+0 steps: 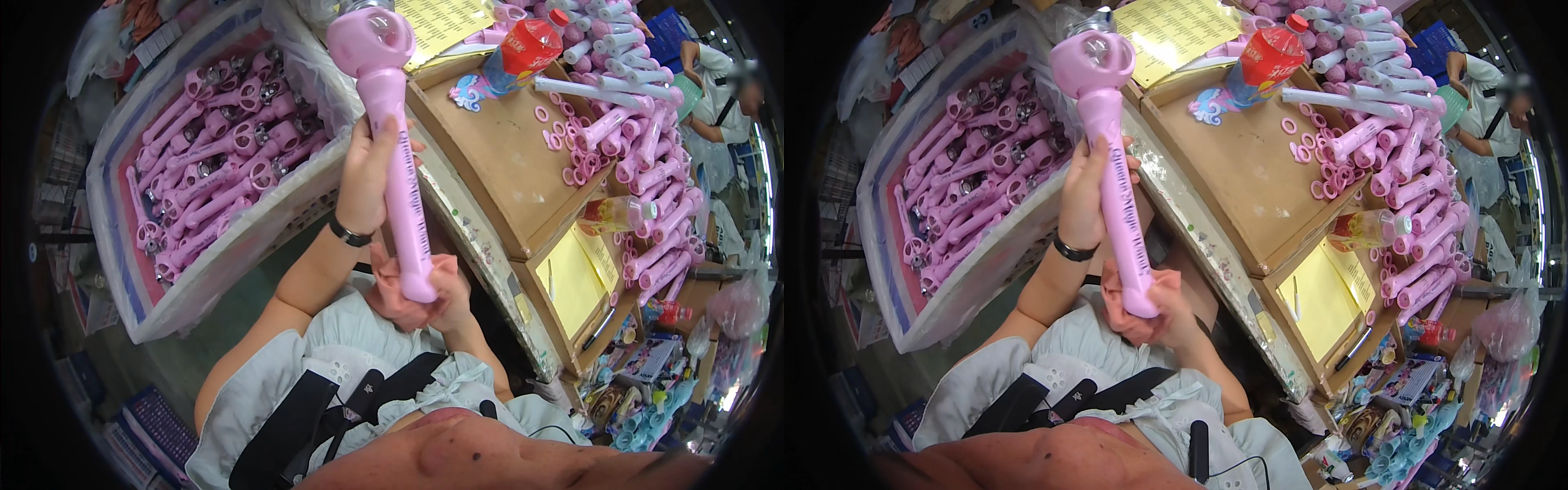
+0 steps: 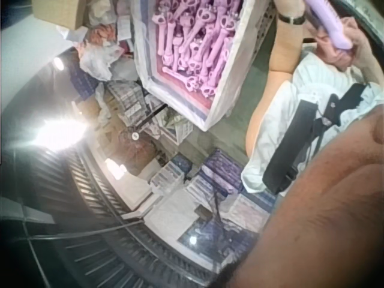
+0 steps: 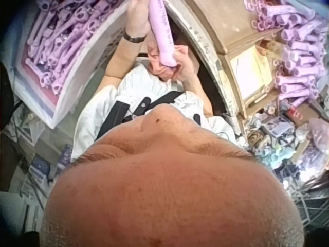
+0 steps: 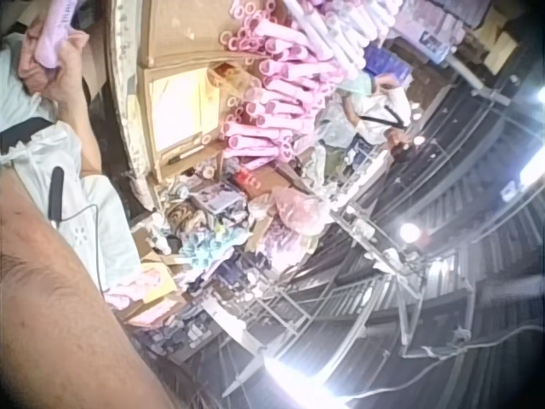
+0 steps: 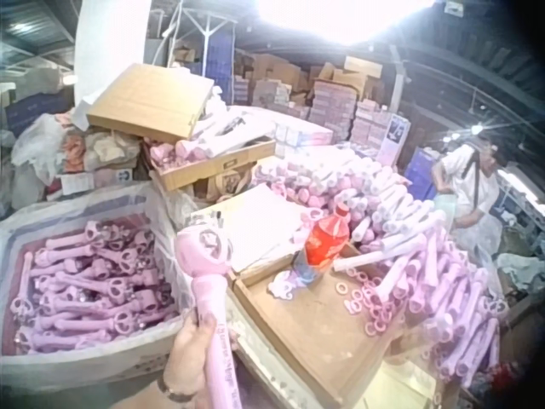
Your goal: The person assembles pink light sticks by attaching a clear plastic head to the handle, wiping the surface with a cloth, and using a small tool to adjust or secure the head. The person repeats this process for multiple units, placing finished items on the table.
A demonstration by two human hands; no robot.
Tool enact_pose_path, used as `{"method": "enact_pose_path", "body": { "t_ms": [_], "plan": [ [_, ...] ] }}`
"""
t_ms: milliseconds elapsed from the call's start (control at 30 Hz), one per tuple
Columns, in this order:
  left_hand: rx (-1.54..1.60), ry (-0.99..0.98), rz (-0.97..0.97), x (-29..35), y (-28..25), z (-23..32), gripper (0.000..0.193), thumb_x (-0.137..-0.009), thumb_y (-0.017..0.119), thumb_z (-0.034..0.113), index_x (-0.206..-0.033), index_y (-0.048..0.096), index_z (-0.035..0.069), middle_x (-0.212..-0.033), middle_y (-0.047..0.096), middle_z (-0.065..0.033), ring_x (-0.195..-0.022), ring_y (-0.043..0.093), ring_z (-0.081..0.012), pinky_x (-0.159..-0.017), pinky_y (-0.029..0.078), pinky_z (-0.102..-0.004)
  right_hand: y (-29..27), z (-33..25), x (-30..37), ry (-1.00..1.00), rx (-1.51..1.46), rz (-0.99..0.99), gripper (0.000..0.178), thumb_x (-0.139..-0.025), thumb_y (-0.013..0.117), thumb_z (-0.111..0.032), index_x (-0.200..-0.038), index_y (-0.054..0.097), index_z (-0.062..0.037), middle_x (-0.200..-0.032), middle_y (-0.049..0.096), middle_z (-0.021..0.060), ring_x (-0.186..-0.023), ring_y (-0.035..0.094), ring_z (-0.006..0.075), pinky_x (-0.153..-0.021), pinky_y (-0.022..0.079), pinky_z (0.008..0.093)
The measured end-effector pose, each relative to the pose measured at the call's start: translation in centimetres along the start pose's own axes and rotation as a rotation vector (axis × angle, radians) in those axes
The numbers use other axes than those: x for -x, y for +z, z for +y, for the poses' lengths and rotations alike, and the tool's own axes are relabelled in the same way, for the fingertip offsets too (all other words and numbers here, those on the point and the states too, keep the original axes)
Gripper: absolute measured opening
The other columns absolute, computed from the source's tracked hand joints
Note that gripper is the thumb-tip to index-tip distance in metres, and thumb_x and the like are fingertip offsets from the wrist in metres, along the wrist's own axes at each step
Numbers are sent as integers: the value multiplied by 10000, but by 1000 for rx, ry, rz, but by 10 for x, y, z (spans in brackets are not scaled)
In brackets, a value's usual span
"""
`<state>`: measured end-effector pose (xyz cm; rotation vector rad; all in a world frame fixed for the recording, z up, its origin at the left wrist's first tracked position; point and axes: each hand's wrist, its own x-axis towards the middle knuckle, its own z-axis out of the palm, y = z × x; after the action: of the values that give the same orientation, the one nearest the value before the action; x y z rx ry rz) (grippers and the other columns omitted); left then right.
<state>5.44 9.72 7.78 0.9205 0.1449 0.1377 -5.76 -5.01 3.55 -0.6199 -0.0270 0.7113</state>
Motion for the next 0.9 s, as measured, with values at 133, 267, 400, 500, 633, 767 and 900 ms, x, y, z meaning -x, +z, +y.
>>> {"method": "enact_pose_path", "body": {
  "t_ms": [133, 267, 400, 500, 633, 767, 900],
  "plan": [
    [188, -101, -93, -16, -19, 7, 683, -895, 333, 635, -1151, 480, 19, -766, 568, -51, -616, 570, -134, -580, 491, -262, 8, 5, 9, -252, 945, 296, 462, -866, 563, -266, -1203, 483, 40, -1073, 593, 120, -995, 568, 195, -903, 436, 306],
    [260, -98, -234, -19, -37, 14, 746, -871, 300, 683, -1153, 471, 13, -697, 535, -43, -500, 515, -118, -460, 436, -255, 0, -19, 13, -149, 785, 291, 487, -919, 505, -359, -1209, 463, 31, -1106, 563, 125, -1021, 567, 212, -895, 449, 316],
    [45, -265, -512, -8, -49, 16, 776, -848, 313, 707, -978, 533, -26, -592, 537, -63, -415, 495, -119, -373, 395, -224, -13, -61, 18, -499, 140, 706, 477, -956, 443, -373, -1216, 454, 26, -1207, 525, 144, -1105, 535, 248, -920, 456, 376],
    [65, -408, -607, 7, -48, 1, 725, -861, 397, 653, -1085, 491, -30, -787, 591, -134, -452, 542, -137, -367, 431, -233, -7, -78, 26, -1059, 149, 603, 434, -978, 412, -313, -1269, 399, 9, -1179, 533, 139, -1080, 542, 240, -914, 460, 342],
    [131, -727, -754, 17, -35, -26, 616, -887, 455, 565, -1193, 441, 29, -780, 591, -138, -462, 564, -164, -384, 466, -249, 16, -78, 11, -1015, 1662, 593, 406, -819, 607, -215, -1168, 529, -24, -1097, 560, 130, -1002, 536, 288, -878, 428, 369],
    [-52, -891, -778, 39, -15, -44, 542, -922, 402, 541, -1203, 404, 77, -692, 572, -99, -419, 544, -168, -388, 457, -254, 25, -92, -16, -487, 1741, 413, 376, -765, 612, -166, -1139, 594, -139, -1091, 582, 89, -1022, 539, 253, -874, 417, 353],
    [-142, -762, -774, 43, -9, -35, 471, -923, 486, 418, -1224, 358, 79, -677, 555, -83, -427, 546, -163, -398, 454, -263, 16, -97, -23, -904, 2004, 628, 232, -781, 578, -212, -970, 616, -82, -1029, 572, 109, -822, 568, 267, -728, 449, 376]
  ]
}}
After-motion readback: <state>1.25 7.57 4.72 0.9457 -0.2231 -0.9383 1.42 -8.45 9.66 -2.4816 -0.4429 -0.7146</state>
